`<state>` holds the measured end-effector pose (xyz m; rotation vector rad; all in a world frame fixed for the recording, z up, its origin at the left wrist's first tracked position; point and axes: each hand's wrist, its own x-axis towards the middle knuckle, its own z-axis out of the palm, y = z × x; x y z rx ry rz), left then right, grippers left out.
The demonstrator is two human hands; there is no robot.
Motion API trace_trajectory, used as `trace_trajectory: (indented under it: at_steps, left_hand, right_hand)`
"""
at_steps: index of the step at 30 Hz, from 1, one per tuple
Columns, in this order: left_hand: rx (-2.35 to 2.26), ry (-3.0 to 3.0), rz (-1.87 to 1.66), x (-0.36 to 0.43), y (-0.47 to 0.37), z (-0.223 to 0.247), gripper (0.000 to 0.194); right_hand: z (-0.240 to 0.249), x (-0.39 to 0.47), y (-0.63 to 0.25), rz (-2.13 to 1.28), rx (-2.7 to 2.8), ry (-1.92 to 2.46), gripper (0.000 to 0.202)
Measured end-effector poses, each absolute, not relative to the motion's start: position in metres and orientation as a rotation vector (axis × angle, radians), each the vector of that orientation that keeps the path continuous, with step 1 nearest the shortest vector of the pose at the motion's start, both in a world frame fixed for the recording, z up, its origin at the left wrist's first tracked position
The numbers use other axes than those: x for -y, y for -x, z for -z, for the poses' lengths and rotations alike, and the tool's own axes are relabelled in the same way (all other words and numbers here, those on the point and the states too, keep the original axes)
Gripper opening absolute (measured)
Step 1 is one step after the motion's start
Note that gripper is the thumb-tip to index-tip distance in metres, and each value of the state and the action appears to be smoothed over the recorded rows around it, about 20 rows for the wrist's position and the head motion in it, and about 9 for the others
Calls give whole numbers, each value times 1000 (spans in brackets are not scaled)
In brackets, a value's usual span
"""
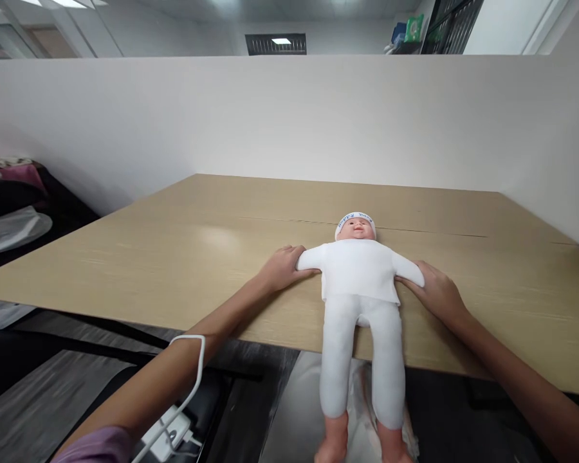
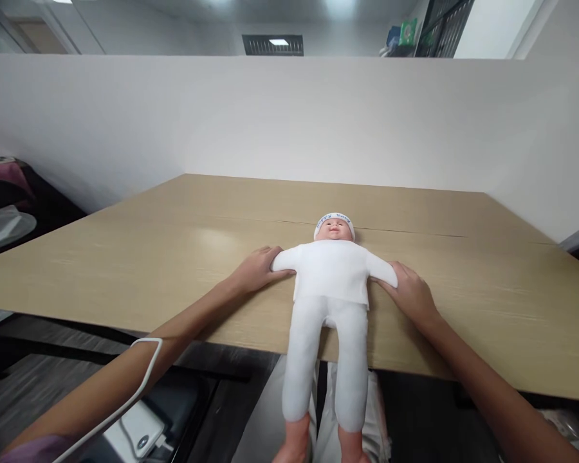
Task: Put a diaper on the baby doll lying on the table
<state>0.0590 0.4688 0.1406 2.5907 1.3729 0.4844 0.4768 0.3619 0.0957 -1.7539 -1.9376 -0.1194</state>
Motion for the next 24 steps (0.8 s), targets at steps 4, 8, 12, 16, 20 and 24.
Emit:
trace_trajectory:
  at_steps: [4,8,12,16,20,24]
  left_hand:
    - [-1384,-2633,-545,-502,-63,-130,62]
    - [-1403,-2557,-669,-532,-68,-125,70]
    - [-1405,-2501,-767,-564,-77,-124,82]
    - [-1424,-2559,-864,-588,-82,-121,78]
    - [-1467,-2589,-888,-594,-74,-114,56]
    - [-1515,-2503,-811,-596,-67,-109,54]
  right_hand:
    - [-97,-402,-483,64,1917,1740,47]
    - [-102,-440,-493,-31,1934,1696,40]
    - [-106,-474,-502,-66,1966,1619,38]
    - [-104,-497,-508,41,1966,1570,38]
    - [-99,-502,-515,189,1941,1542,43]
    - [-94,-500,-519,139,1882,1610,52]
